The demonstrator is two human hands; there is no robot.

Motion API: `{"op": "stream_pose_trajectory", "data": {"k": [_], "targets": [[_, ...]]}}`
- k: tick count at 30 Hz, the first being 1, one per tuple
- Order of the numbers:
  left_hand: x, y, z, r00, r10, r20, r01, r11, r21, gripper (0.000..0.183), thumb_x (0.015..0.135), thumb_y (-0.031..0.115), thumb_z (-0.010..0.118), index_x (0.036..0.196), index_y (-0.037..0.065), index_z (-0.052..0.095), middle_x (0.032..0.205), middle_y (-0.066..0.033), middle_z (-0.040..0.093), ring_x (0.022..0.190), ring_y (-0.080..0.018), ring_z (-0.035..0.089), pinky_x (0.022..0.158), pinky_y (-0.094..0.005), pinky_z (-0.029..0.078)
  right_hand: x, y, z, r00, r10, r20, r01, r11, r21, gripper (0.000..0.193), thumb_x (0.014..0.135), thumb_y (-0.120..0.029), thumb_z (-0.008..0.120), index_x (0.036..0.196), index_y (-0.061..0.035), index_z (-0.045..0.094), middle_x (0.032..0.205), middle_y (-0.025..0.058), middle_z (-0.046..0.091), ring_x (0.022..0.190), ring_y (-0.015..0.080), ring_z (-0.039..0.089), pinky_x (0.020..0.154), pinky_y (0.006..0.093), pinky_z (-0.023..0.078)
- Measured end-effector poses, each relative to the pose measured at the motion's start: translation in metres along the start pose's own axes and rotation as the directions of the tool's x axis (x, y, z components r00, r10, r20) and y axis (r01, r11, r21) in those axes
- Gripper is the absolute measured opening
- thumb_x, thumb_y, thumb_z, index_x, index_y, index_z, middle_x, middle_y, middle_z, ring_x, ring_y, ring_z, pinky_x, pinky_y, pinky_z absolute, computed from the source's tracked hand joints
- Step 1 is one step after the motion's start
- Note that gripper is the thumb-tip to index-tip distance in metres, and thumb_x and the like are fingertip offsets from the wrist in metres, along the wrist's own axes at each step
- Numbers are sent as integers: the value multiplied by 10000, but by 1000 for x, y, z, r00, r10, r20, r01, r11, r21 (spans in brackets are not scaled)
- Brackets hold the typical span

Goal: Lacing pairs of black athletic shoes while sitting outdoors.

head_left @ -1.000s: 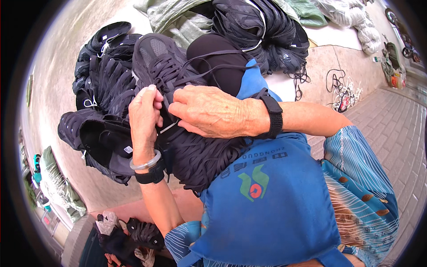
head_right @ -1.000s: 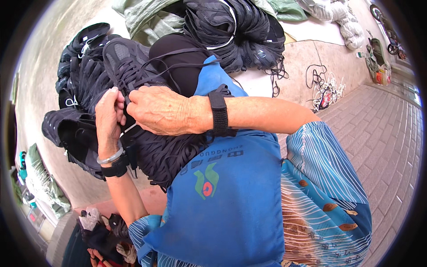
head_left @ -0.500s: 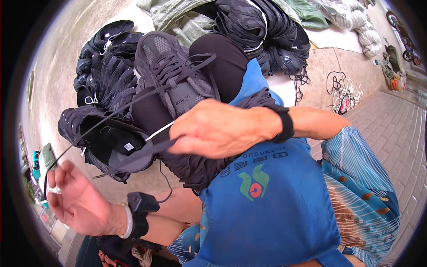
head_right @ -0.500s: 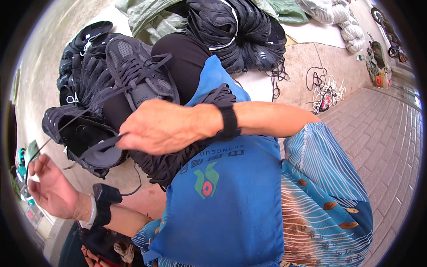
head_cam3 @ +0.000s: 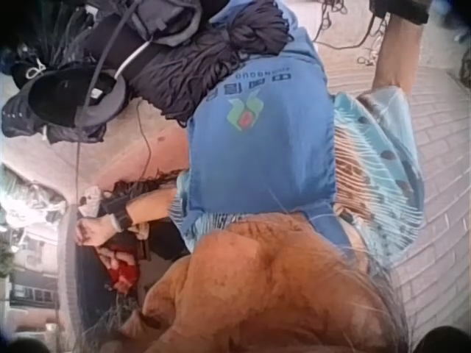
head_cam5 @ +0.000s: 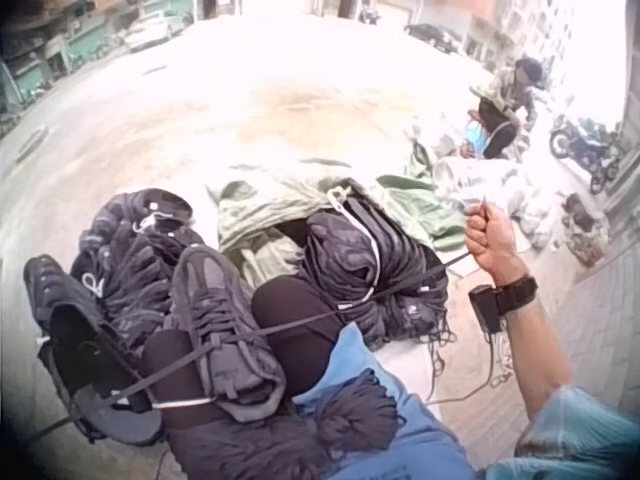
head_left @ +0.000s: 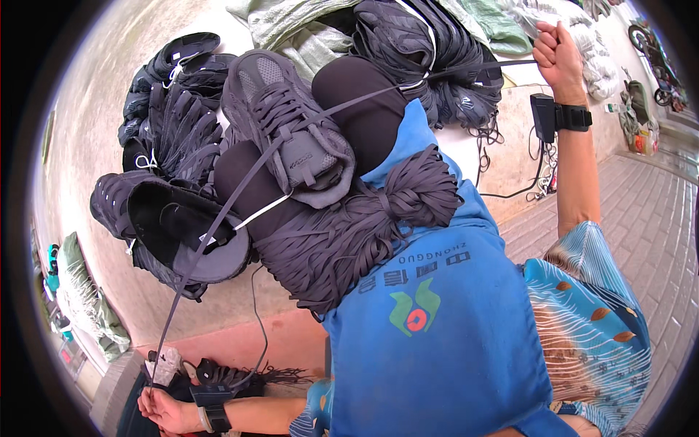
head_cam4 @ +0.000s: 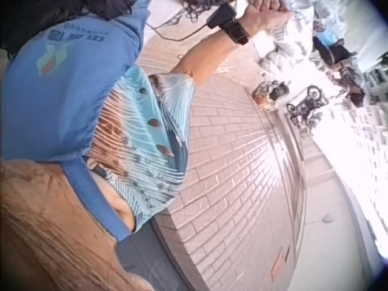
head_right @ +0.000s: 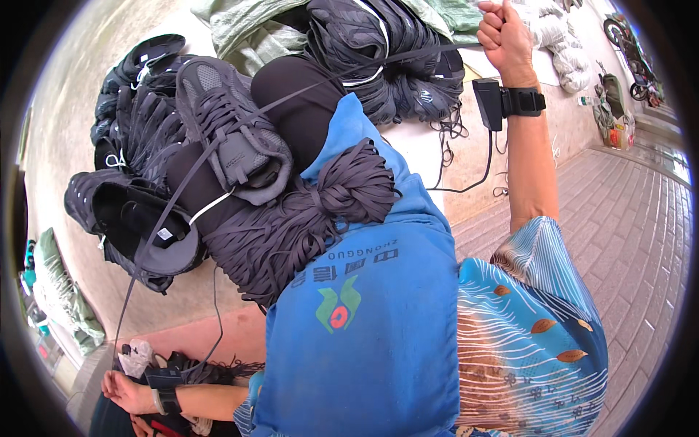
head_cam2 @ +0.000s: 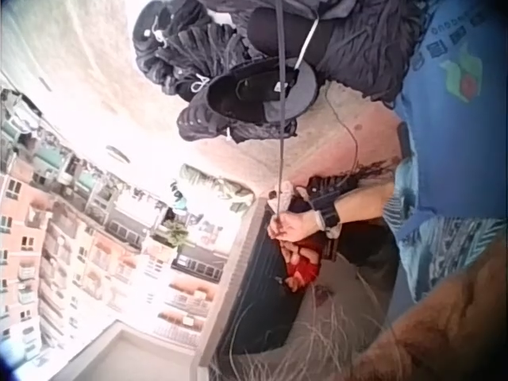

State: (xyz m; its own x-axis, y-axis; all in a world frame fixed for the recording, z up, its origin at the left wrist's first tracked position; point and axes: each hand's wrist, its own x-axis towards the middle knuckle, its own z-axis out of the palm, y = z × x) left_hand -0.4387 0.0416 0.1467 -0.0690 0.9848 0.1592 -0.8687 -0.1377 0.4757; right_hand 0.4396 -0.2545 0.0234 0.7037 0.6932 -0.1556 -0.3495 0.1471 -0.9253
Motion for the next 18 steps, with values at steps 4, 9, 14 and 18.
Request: {"op": "stream_pose_trajectory", "data": {"k": [4,9,14,18], "targets": [[-16,-81,41,1000,-22,20,13,939,343,212,909,179,535,869,9,414,866,-65,398,690,-186,359,683,-342,306,-17,15,56,989,-117,-86,-62,201,-978,370,941,-348,524,995,5,626,654,-4,505,546,119,471,511,268,382],[-49,-217,79,958,-286,28,152,586,796,269,975,157,486,1111,-64,558,1044,-90,600,679,-102,444,639,-235,386,-37,63,156,926,-20,378,373,210,-904,308,913,-291,530,918,2,624,735,147,604,717,257,595,663,351,464],[-90,-374,106,752,-659,9,86,111,990,304,981,155,481,1221,-14,559,1116,-91,629,744,-79,590,680,-220,476,-57,107,228,722,-266,638,682,424,-595,250,906,-247,517,904,-12,601,719,189,601,739,369,610,674,422,489],[-90,-401,102,621,-767,-165,121,-114,986,308,965,174,515,1196,-24,559,995,-57,641,749,-79,590,654,-214,472,-70,128,247,737,-71,673,631,430,-646,226,885,-227,538,924,-10,590,744,218,616,754,407,614,689,477,481]]}}
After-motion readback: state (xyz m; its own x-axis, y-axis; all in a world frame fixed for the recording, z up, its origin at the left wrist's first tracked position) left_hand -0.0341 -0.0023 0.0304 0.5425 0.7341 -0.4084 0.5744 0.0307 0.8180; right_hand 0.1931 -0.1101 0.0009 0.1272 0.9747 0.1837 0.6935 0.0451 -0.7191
